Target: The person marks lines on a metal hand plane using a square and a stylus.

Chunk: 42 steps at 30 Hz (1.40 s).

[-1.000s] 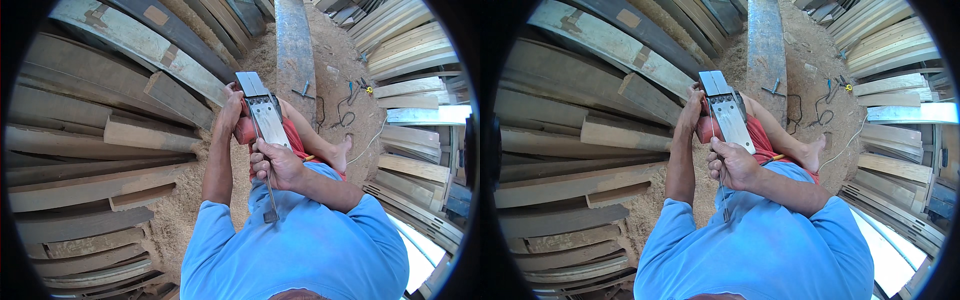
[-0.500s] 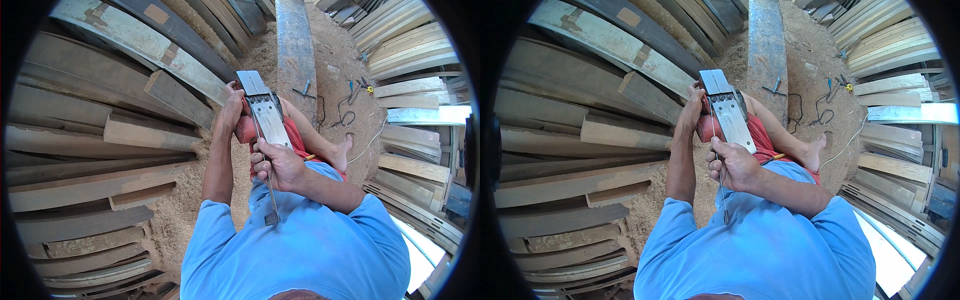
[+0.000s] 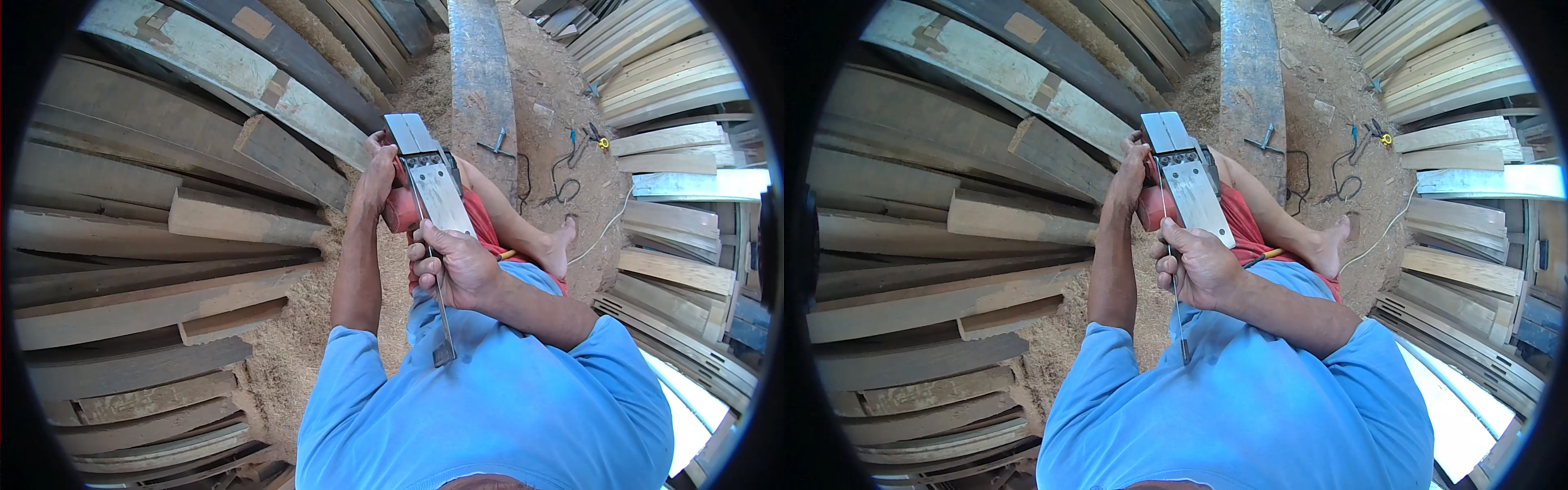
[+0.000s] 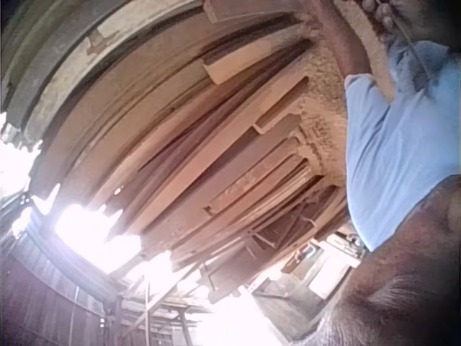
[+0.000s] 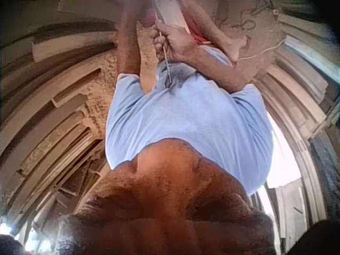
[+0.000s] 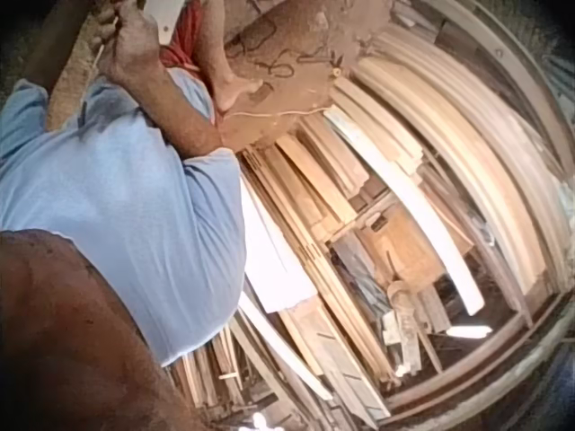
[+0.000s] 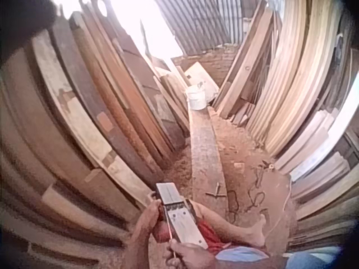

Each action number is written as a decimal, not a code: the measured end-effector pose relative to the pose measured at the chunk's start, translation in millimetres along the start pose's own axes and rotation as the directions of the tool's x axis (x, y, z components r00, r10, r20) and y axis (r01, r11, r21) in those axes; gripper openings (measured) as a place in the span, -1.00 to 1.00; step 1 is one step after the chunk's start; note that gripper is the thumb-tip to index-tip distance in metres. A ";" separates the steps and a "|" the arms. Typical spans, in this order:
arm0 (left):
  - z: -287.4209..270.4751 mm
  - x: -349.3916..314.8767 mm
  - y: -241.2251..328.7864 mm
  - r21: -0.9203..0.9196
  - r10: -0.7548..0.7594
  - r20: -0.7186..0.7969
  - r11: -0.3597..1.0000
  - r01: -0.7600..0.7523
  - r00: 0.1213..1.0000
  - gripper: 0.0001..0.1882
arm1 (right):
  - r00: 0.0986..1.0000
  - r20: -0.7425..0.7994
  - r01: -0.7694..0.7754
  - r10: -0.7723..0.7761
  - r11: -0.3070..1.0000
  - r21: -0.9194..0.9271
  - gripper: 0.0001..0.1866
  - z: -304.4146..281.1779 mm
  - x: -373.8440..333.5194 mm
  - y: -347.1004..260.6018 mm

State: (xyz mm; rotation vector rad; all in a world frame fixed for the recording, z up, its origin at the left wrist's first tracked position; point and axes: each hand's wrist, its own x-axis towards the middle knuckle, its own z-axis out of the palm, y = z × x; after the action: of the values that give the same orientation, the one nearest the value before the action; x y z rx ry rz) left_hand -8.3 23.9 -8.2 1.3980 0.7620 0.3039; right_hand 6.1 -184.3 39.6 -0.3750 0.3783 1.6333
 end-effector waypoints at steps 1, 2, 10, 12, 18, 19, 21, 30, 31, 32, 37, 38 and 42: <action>0.3 -1.3 1.1 0.001 -0.004 0.007 1.000 0.004 1.000 -0.36 | 1.000 0.000 0.001 -0.001 1.000 0.003 -0.71 -0.4 0.4 -0.3; 0.1 -2.6 2.7 0.002 -0.008 0.012 1.000 0.008 1.000 -0.36 | 1.000 -0.002 0.003 -0.003 1.000 -0.005 -0.71 -0.1 0.4 0.3; -2.5 2.4 -7.7 -0.006 0.020 -0.023 1.000 -0.020 1.000 -0.36 | 1.000 0.007 -0.009 0.010 1.000 -0.011 -0.71 0.2 -1.2 3.8; -1.5 2.1 -6.4 -0.004 0.017 -0.022 1.000 -0.017 1.000 -0.36 | 1.000 -0.006 -0.009 0.009 1.000 -0.007 -0.72 -2.5 0.8 2.7; -4.0 4.5 -14.8 -0.020 -0.014 0.001 1.000 0.014 1.000 -0.30 | 1.000 -0.005 -0.012 0.012 1.000 -0.020 -0.72 -4.6 1.6 3.9; -5.7 5.2 -15.6 -0.031 -0.023 0.005 0.999 0.023 1.000 -0.31 | 1.000 -0.009 -0.014 0.013 1.000 -0.022 -0.72 -5.8 2.5 4.2; -6.5 7.2 -18.1 -0.023 -0.019 0.004 1.000 0.019 1.000 -0.32 | 1.000 -0.008 -0.009 0.009 1.000 -0.017 -0.72 -7.7 4.6 3.9; -2.7 5.1 -12.3 -0.044 0.003 -0.005 0.999 -0.003 1.000 -0.36 | 1.000 -0.023 -0.007 0.006 1.000 -0.021 -0.71 -3.2 1.3 4.1; -3.5 6.5 -12.6 -0.024 0.009 -0.001 1.000 -0.009 1.000 -0.37 | 1.000 -0.030 -0.005 0.004 1.000 -0.022 -0.70 -2.3 1.4 3.2; -5.1 7.1 -13.3 -0.002 0.014 0.000 1.000 -0.014 1.000 -0.38 | 1.000 -0.029 -0.006 0.005 1.000 -0.021 -0.69 -1.2 1.8 2.4; -5.8 6.5 -10.2 -0.006 -0.002 0.023 1.000 0.002 1.000 -0.35 | 1.000 -0.014 -0.009 0.009 1.000 -0.020 -0.67 -0.7 2.6 -0.7; -4.3 4.9 -6.6 -0.012 -0.005 0.032 1.000 0.005 0.999 -0.35 | 1.000 -0.025 -0.002 0.001 1.000 -0.029 -0.67 -0.3 2.5 -0.7; -6.7 4.0 -5.6 -0.009 -0.037 0.022 0.999 0.037 0.999 -0.35 | 0.998 -0.058 0.009 -0.012 0.999 -0.043 -0.66 3.8 1.4 1.4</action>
State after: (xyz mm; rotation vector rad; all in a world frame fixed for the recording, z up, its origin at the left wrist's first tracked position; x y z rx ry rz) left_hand -11.0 30.5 -14.7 1.3749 0.7671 0.2629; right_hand 4.4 -181.5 42.3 -0.4565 0.3852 1.6248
